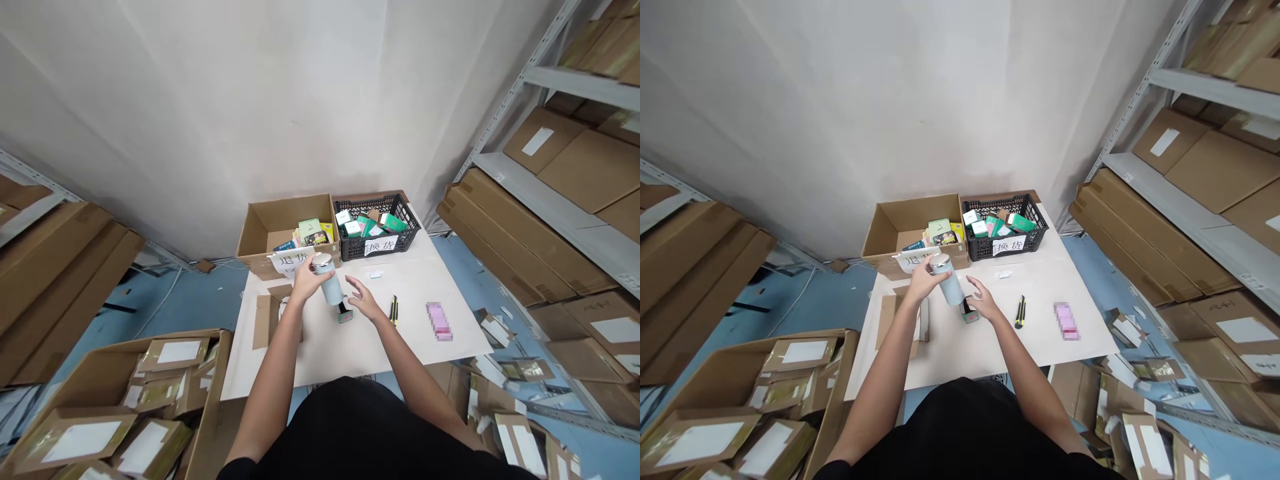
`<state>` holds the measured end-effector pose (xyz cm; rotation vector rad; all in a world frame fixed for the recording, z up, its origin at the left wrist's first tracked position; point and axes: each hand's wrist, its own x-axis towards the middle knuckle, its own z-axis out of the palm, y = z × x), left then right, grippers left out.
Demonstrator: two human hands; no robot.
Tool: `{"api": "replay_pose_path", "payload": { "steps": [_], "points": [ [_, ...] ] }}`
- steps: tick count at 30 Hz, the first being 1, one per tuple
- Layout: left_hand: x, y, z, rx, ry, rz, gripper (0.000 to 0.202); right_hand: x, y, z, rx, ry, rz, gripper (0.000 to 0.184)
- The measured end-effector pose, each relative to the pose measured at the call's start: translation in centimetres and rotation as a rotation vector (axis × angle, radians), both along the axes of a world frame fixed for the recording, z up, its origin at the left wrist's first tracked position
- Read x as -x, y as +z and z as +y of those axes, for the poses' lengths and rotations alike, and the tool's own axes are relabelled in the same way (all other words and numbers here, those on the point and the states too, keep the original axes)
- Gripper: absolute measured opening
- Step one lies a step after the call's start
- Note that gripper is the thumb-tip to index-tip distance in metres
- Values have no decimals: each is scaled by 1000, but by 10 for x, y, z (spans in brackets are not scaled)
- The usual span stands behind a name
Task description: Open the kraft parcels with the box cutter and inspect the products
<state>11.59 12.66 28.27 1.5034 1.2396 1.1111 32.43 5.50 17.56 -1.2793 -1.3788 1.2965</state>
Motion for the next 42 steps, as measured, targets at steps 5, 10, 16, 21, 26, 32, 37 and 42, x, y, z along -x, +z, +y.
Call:
{"api": "replay_pose_path", "payload": {
  "steps": [5, 10, 16, 21, 26, 32, 37, 42],
  "points": [
    [2, -48, -5, 70, 70, 19, 79, 18, -63, -5, 258, -189, -526, 87],
    [-13, -93, -14, 151, 104, -98, 87, 35, -88, -8, 245, -173, -651, 39],
    [-18, -126, -30, 177, 29, -167, 85, 29, -109, -5, 251, -285, -485, 58],
    [-17, -125, -34, 143, -33, -43, 81, 22, -114, -5, 284, -349, -459, 64],
    [-11, -114, -37, 82, -90, 357, 69, 20, -113, -5, 295, -325, -445, 61],
    [-11, -147, -49, 104, -197, 518, 67, 33, -120, -13, 271, -299, -402, 61],
    [-11, -188, -57, 219, -289, 722, 74, 35, -128, -13, 261, -338, -391, 52],
    [1, -217, -56, 176, -200, 521, 66, 37, -134, -14, 183, -380, -360, 39]
  ]
}}
